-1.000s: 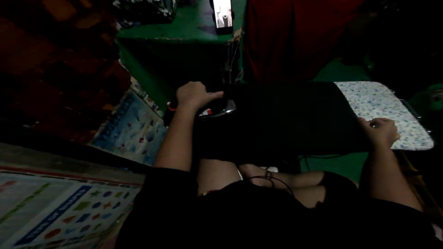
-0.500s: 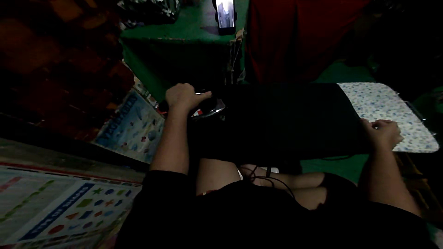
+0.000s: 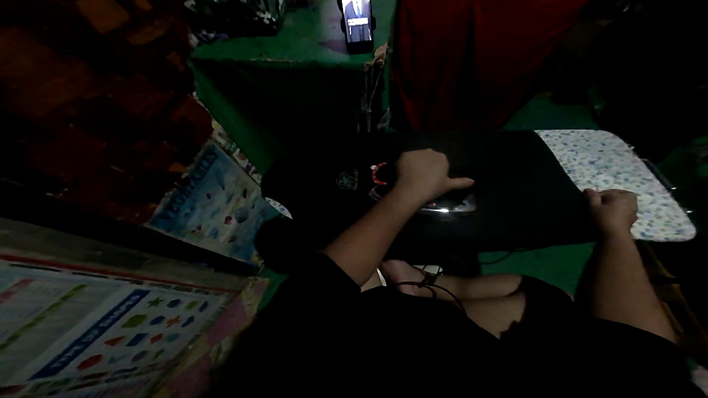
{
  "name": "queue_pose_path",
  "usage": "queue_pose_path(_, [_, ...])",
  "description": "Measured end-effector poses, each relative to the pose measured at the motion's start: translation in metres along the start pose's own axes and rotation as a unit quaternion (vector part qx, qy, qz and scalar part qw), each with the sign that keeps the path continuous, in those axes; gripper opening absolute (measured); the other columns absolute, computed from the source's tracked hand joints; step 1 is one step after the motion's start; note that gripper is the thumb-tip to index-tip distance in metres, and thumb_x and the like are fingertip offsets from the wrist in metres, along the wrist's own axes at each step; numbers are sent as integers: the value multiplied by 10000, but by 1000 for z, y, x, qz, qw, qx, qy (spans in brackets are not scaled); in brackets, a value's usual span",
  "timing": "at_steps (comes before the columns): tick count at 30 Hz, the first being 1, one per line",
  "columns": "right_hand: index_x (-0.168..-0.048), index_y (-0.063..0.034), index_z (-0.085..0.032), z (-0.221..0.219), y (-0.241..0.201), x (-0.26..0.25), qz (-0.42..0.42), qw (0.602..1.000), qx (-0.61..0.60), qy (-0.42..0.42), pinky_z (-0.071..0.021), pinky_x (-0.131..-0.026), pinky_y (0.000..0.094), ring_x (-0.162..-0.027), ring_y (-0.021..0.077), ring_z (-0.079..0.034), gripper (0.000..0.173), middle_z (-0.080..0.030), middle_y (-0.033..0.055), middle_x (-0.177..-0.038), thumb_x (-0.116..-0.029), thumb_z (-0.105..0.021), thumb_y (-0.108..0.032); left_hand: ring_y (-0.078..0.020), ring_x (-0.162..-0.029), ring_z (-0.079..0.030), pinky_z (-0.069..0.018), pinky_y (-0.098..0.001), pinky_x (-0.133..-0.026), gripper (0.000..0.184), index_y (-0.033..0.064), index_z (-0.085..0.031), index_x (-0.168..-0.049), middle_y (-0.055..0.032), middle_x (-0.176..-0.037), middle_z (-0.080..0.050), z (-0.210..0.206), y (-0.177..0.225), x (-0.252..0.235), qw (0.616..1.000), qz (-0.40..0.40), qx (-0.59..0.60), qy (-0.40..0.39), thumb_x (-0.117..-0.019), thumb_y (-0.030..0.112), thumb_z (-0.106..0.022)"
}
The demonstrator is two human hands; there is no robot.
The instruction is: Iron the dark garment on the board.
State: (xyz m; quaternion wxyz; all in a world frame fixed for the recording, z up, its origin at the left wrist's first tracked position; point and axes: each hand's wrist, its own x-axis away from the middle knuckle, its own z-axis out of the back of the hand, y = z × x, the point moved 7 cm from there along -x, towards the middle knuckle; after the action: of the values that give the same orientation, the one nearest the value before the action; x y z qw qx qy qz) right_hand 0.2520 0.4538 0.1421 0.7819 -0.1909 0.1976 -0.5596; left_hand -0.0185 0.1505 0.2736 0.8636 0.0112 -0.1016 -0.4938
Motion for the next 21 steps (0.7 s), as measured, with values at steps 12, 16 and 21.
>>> queue_pose_path(12, [-1249,113,-636,0,-3,7,-5,1000,2,2,-301,-1113,713,-1398,526,-420,528,-460,363,-1479,-1084,-500,-370,-374,-1013,-681,-516,-583,-811,756,3,-700,-953,-203,-985,-696,2,-51,17,1000,11,0,9,-898,745,-563])
queue_pose_path(16, [-1258,90,-643,-1,1,4,-7,1000,3,12,-299,-1116,708,-1398,510,-430,544,-473,341,-1483,-1070,-513,-404,-409,-1008,-675,-502,-626,-822,756,4,-700,-936,-221,-969,-696,7,-117,28,997,72,-6,27,-882,750,-584])
queue_pose_path(21, [-1251,93,-648,-1,0,6,2,1000,8,12,-302,-1122,697,-1403,508,-428,541,-481,344,-1475,-1075,-506,-399,-476,-1073,-650,-475,-692,-861,738,-29,-702,-985,-278,-1044,-689,16,-198,46,984,169,3,58,-911,699,-599])
